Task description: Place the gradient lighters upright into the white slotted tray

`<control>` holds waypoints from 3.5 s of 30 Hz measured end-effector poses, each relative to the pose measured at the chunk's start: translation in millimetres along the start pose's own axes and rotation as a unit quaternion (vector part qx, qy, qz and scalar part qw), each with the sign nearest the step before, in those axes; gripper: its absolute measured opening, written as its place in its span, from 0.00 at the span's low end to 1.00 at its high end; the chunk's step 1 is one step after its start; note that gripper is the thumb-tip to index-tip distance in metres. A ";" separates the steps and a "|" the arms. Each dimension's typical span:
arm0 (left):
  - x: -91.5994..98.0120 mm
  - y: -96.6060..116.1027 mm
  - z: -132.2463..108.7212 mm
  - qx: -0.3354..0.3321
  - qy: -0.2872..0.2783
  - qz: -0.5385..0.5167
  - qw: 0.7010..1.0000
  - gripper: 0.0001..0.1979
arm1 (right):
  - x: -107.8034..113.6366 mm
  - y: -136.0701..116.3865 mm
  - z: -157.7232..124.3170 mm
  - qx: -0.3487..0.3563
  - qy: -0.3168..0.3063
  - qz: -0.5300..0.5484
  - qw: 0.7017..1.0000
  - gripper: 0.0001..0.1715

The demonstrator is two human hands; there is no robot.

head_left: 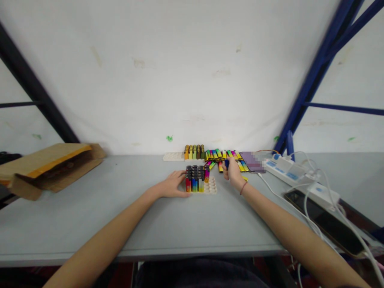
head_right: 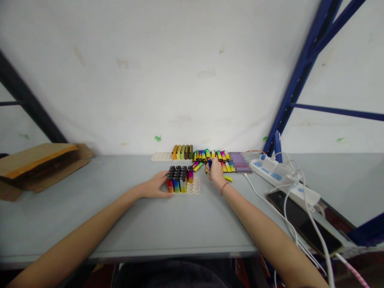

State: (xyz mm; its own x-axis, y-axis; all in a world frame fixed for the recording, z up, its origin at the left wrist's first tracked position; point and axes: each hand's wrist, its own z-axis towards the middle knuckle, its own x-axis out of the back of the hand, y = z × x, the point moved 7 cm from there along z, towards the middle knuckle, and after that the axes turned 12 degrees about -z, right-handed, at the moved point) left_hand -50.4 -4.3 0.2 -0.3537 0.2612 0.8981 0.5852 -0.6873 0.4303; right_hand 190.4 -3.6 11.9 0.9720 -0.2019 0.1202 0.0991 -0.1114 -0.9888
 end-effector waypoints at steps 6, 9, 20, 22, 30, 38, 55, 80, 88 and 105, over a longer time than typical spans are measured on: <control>0.0 0.4 0.2 -0.006 0.004 -0.003 1.000 0.43 | 2.6 6.5 2.7 -0.010 0.011 -0.049 0.999 0.31; -1.1 0.0 0.4 -0.001 0.000 0.003 1.000 0.43 | 3.3 7.0 5.1 -0.005 0.011 -0.043 0.999 0.30; 0.0 1.6 0.4 -0.003 0.000 0.000 1.000 0.43 | -1.7 7.0 4.7 -0.018 -0.008 0.017 1.000 0.28; 0.0 1.8 0.4 -0.001 -0.001 -0.001 1.000 0.43 | -1.4 6.5 5.0 -0.010 -0.011 0.018 1.000 0.27; -0.4 0.2 0.3 -0.007 0.001 -0.003 1.000 0.42 | -3.4 8.1 3.4 -0.035 -0.047 -0.012 0.998 0.27; -1.7 -0.6 0.6 -0.015 0.008 0.008 1.000 0.43 | -17.4 -42.7 -29.7 0.271 -0.215 -0.200 0.917 0.18; -1.9 0.4 1.5 -0.005 0.005 0.004 1.000 0.43 | -22.6 -45.2 -39.2 0.333 -0.209 -0.281 0.876 0.16; -1.2 -1.0 0.5 -0.009 0.004 0.003 1.000 0.43 | 16.9 -19.9 -8.2 0.233 -0.131 -0.654 0.708 0.08; -0.9 0.4 0.5 -0.008 0.001 -0.006 1.000 0.43 | -13.8 -15.9 -7.5 0.296 -0.118 -0.512 0.798 0.12; -0.4 -0.5 0.5 -0.016 0.011 -0.009 1.000 0.43 | -17.5 21.7 13.6 0.045 -0.058 -0.049 0.996 0.30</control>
State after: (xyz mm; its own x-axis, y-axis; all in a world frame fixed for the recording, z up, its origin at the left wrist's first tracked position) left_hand -50.2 -3.8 -0.3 -0.3805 0.2585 0.8879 0.5550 -0.7042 0.4429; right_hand 178.5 10.8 -12.9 0.9742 -0.0797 0.2110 0.2087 -0.0359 -0.9773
